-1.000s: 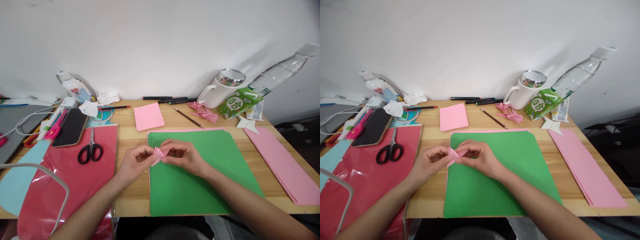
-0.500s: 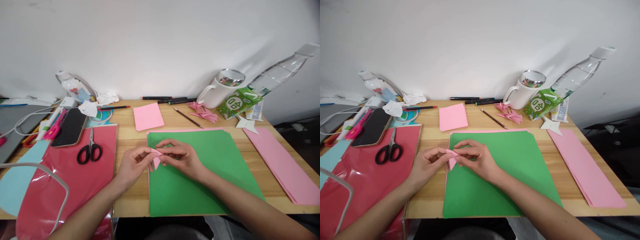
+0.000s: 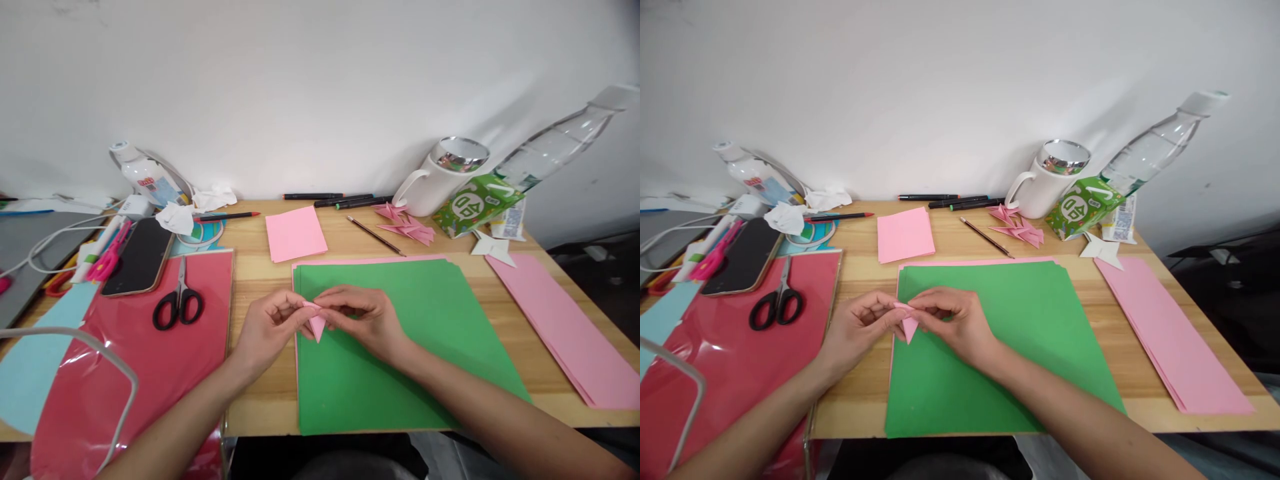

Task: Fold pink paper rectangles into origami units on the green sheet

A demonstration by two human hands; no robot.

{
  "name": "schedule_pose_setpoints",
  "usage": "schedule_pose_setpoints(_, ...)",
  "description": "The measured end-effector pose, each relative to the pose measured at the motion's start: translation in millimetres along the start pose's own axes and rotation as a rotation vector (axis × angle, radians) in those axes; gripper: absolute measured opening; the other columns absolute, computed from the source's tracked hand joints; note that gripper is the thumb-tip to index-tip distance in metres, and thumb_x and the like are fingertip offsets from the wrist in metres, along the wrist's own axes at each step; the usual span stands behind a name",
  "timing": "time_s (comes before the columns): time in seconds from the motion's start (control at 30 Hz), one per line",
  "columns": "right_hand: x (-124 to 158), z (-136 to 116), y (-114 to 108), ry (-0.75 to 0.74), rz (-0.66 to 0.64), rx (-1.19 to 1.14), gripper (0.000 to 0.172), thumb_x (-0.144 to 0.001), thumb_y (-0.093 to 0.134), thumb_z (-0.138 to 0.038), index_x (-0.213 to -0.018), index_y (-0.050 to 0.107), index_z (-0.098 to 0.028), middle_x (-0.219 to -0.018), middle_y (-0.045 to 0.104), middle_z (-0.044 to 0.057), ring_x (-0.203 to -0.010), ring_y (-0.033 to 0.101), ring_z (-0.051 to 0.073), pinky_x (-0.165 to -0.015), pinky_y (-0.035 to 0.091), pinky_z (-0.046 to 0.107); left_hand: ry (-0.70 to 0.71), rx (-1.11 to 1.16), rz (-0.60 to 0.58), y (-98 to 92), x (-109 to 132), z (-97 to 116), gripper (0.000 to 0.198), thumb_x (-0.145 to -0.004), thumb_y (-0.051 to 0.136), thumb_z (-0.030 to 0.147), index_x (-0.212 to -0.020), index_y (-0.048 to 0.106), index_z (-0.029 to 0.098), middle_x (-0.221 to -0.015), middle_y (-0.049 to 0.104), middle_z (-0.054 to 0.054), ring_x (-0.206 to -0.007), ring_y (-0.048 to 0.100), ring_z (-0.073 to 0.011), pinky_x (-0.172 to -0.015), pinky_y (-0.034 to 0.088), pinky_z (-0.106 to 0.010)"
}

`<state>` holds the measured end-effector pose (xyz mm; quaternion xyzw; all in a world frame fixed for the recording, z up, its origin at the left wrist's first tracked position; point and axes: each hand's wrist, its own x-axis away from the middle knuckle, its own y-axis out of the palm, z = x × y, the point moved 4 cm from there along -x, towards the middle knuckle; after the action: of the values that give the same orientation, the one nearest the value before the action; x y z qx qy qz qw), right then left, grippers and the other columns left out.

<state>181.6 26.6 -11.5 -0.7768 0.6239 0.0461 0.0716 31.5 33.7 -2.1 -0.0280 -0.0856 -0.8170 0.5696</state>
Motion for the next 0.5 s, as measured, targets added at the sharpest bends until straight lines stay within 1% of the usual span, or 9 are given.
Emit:
schedule_pose_setpoints(0.1,-1,2,1,0.025,-0.024,-0.046,0.011,-0.08,0.066,-0.027,-0.084,0.073,-0.019,-0.088,0.07,0.006,-0.06,0.061,0.011,-0.05,0.053,0.022,0.009,-0.058,0.03,-1.5,1,-2,0.014,-0.076,0.069,0.027,-0.075,0.065,0.013,-0.065,0.071,-0.003,-0.058,0.067,-0.0132,-0.054,0.055,-0.021)
schedule_pose_setpoints(0.17,-2,1,1,0.001,-0.026,0.016,0.012,-0.082,0.063,-0.026,-0.082,0.072,-0.017,-0.086,0.07,0.006,-0.06,0.061,0.011,-0.05,0.052,0.022,0.006,-0.105,0.041,-1.5,2,-4,0.014,-0.076,0.068,0.026,-0.075,0.065,0.013,-0.066,0.071,-0.003,-0.058,0.067,-0.0129,-0.054,0.054,-0.02)
schedule_pose_setpoints(0.23,-1,-2,1,-0.054,-0.021,0.125,0.012,-0.083,0.061,-0.024,-0.081,0.07,-0.016,-0.082,0.07,0.006,-0.062,0.062,0.012,-0.051,0.051,0.021,0.009,-0.124,0.029,-0.4,3,-4,0.015,-0.077,0.067,0.028,-0.076,0.064,0.013,-0.067,0.071,-0.003,-0.06,0.067,-0.0133,-0.057,0.055,-0.021)
schedule_pose_setpoints(0.3,1,-6,2,-0.146,-0.013,0.247,0.011,-0.085,0.058,-0.021,-0.081,0.067,-0.016,-0.082,0.069,0.006,-0.067,0.062,0.012,-0.053,0.05,0.021,0.02,-0.13,-0.001,1.3,3,-3,0.017,-0.078,0.065,0.03,-0.076,0.063,0.013,-0.068,0.071,-0.003,-0.062,0.067,-0.0135,-0.058,0.055,-0.022)
schedule_pose_setpoints(0.4,4,-11,5,-0.289,-0.006,0.382,0.012,-0.087,0.053,-0.017,-0.081,0.064,-0.016,-0.083,0.067,0.007,-0.069,0.062,0.012,-0.054,0.049,0.02,0.021,-0.169,-0.026,2.7,2,0,0.019,-0.08,0.062,0.03,-0.072,0.062,0.013,-0.065,0.07,-0.003,-0.059,0.065,-0.0117,-0.057,0.053,-0.02)
schedule_pose_setpoints(0.47,4,-11,5,-0.309,-0.011,0.403,0.013,-0.088,0.053,-0.017,-0.08,0.062,-0.016,-0.082,0.067,0.007,-0.068,0.062,0.012,-0.054,0.048,0.02,0.015,-0.172,-0.009,2.0,1,0,0.018,-0.081,0.062,0.029,-0.071,0.062,0.014,-0.063,0.069,-0.002,-0.057,0.064,-0.0111,-0.055,0.053,-0.019)
schedule_pose_setpoints(0.5,4,-10,5,-0.291,-0.018,0.391,0.013,-0.088,0.053,-0.018,-0.08,0.063,-0.016,-0.081,0.067,0.007,-0.067,0.061,0.012,-0.055,0.049,0.02,0.016,-0.152,0.008,1.2,1,0,0.016,-0.08,0.063,0.029,-0.074,0.061,0.014,-0.063,0.069,-0.001,-0.057,0.065,-0.0116,-0.054,0.053,-0.02)
